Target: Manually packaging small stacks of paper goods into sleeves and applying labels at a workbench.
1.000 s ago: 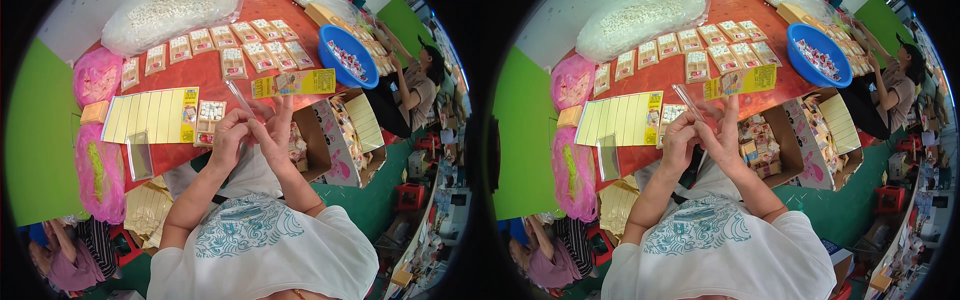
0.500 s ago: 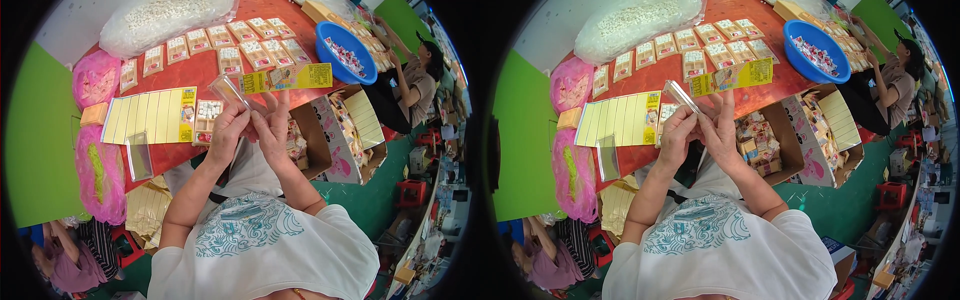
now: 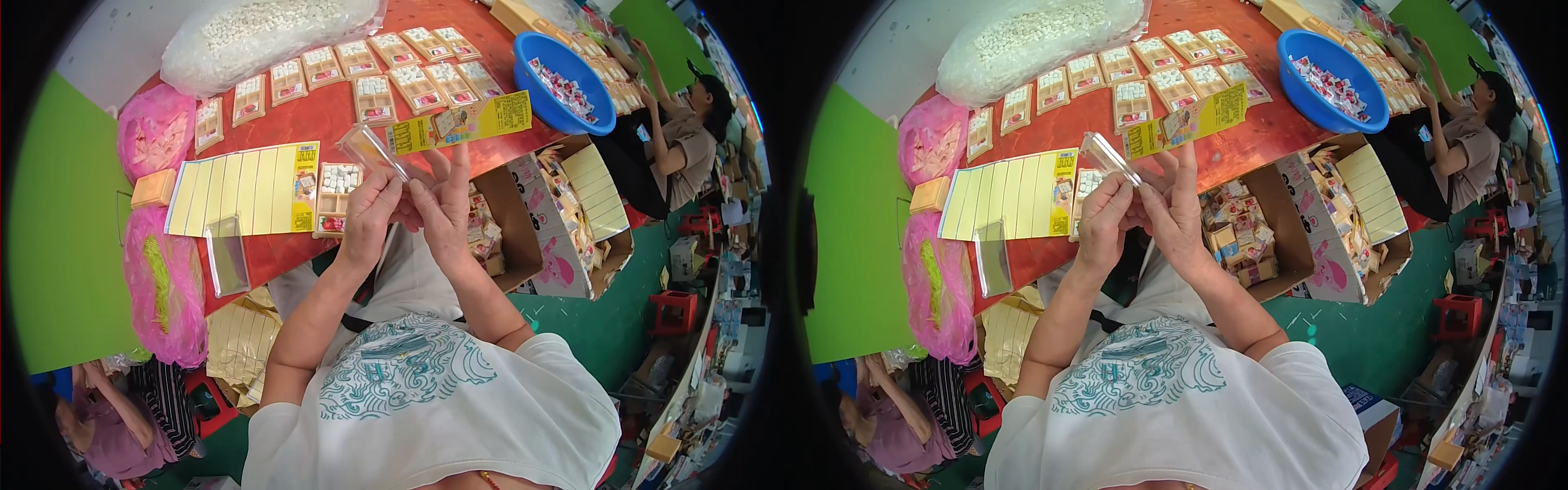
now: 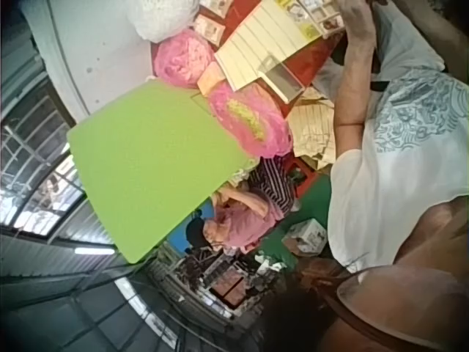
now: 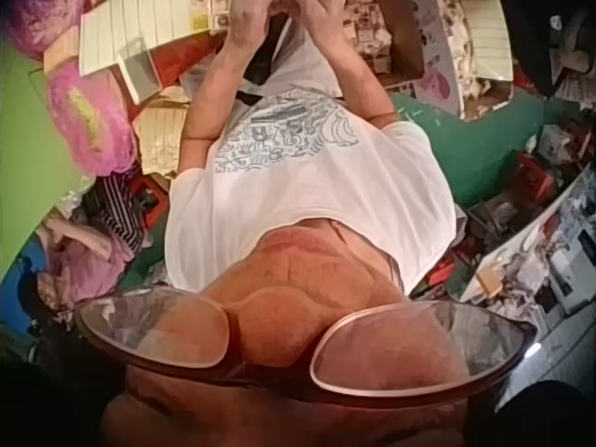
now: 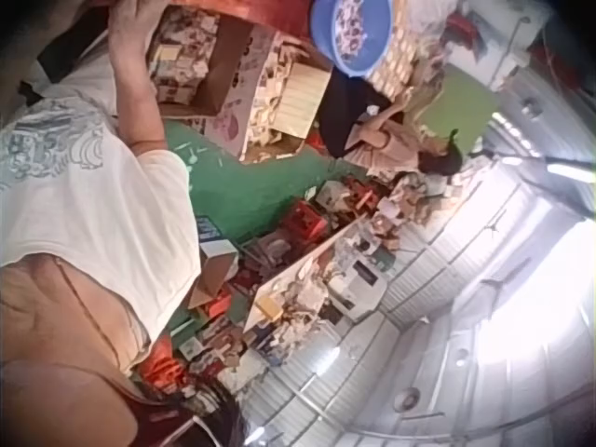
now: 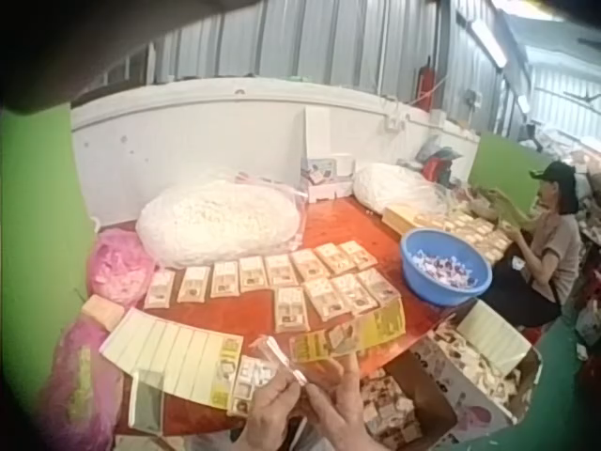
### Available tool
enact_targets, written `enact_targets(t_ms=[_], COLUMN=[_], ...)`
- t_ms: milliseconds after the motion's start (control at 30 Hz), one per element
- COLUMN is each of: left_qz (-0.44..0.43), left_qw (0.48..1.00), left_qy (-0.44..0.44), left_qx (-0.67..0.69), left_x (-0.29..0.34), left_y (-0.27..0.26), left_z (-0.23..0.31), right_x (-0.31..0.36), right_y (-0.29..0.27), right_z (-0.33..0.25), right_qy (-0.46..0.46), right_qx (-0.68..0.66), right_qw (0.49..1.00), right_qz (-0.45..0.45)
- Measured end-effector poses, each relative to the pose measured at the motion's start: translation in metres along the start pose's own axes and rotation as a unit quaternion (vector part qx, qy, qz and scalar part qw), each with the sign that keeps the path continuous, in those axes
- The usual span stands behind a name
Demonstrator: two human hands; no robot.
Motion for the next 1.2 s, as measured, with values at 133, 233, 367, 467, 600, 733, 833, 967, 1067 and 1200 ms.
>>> enact_targets(t_ms=[133, 233, 367, 467, 600, 733, 833, 967, 1067, 1200], left_qz=[-0.016, -0.007, 0.003, 0.005, 0.022, 0.038, 0.043, 0.058, 0.062, 0.038], left_qw=[1.0, 1.0, 1.0, 1.0, 0.999, 0.998, 0.996, 0.99, 0.987, 0.98], left_qy=[0.002, 0.004, 0.0, -0.011, -0.022, 0.016, 0.023, 0.043, 0.047, 0.057], left_qx=[-0.005, -0.011, -0.007, -0.013, -0.008, -0.042, -0.072, -0.123, -0.141, -0.188], left_x=[0.001, 0.001, 0.002, 0.002, 0.002, 0.004, 0.007, 0.013, 0.019, 0.028], left_y=[0.001, 0.0, -0.002, -0.003, -0.008, -0.012, -0.012, -0.01, -0.01, -0.016], left_z=[0.001, 0.002, 0.002, 0.002, -0.001, 0.007, 0.009, 0.012, 0.011, 0.012], right_x=[0.0, 0.0, 0.001, 0.001, 0.002, 0.003, 0.002, 0.003, -0.003, -0.02], right_y=[0.002, 0.003, 0.003, 0.004, 0.009, 0.011, 0.009, -0.007, -0.008, -0.025], right_z=[-0.001, 0.001, 0.005, 0.008, 0.004, 0.006, 0.008, 0.004, 0.001, 0.015], right_qy=[0.007, 0.009, 0.016, 0.02, 0.011, -0.018, 0.018, -0.023, -0.057, -0.033], right_qx=[0.003, -0.003, -0.004, -0.013, -0.034, 0.042, -0.022, 0.058, 0.119, 0.179], right_qw=[1.0, 1.0, 1.0, 1.0, 0.999, 0.998, 0.999, 0.998, 0.99, 0.98], right_qz=[-0.003, -0.004, -0.003, -0.007, -0.029, -0.046, -0.032, 0.022, 0.04, 0.082])
Point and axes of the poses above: each hand's wrist, its own x-axis away from the middle knuckle, its own y-axis out of the palm, z = x × y, the point moved 10 cm from there along -x, towards the middle knuckle, and after that the axes turned 2 degrees about y, right-handed, at the moved point
